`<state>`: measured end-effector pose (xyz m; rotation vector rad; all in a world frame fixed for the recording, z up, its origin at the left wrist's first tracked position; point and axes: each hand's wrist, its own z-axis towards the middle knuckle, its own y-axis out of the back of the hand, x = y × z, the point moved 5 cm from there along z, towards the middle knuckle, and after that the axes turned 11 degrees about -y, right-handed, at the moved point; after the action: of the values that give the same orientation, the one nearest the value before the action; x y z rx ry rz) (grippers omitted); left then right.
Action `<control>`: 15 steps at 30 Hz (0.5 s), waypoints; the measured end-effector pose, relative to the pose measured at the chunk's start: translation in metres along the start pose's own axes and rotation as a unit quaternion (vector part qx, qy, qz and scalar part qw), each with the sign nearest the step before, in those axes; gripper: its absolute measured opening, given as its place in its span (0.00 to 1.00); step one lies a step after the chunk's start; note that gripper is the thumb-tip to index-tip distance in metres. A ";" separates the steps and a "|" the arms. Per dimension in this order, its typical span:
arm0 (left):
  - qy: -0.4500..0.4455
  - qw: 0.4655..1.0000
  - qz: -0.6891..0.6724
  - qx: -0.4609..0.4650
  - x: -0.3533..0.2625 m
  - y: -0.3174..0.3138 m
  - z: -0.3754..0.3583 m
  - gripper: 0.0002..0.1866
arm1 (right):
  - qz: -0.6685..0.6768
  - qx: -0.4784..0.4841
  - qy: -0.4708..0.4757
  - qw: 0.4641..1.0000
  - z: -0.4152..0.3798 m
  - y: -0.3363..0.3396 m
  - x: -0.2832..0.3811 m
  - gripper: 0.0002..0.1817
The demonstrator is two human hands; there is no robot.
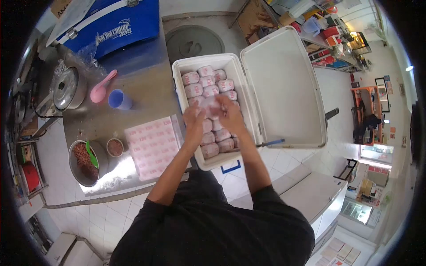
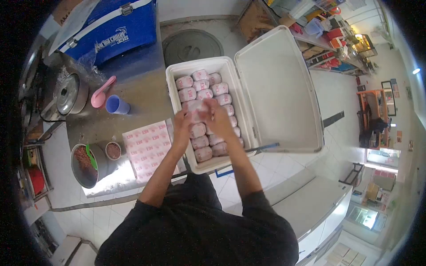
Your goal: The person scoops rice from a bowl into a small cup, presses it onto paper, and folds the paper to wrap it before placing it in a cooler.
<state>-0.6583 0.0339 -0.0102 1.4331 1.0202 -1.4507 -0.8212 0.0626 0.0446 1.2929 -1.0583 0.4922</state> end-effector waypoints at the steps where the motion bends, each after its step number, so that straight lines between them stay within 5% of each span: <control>1: 0.042 0.997 0.066 0.009 -0.025 0.009 0.008 0.29 | -0.051 -0.003 0.046 0.998 0.033 0.017 -0.001 0.27; 5: 0.061 0.996 0.024 -0.068 -0.012 0.064 -0.017 0.30 | -0.355 0.005 0.071 0.932 0.173 0.025 -0.061 0.21; 8: 0.135 0.983 -0.019 -0.122 0.006 0.110 -0.064 0.29 | -0.455 0.143 0.104 0.873 0.233 0.002 -0.111 0.23; 12: 0.214 0.951 -0.088 -0.204 0.016 0.160 -0.127 0.28 | -0.402 0.351 0.079 0.842 0.274 -0.019 -0.149 0.20; 15: 0.249 0.931 -0.098 -0.249 0.035 0.193 -0.170 0.28 | -0.432 0.333 0.078 0.835 0.277 -0.022 -0.152 0.14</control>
<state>-0.4214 0.1322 -0.0467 1.3621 1.7480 -0.8597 -0.9738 -0.1636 -0.1166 2.1288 -0.0509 0.2471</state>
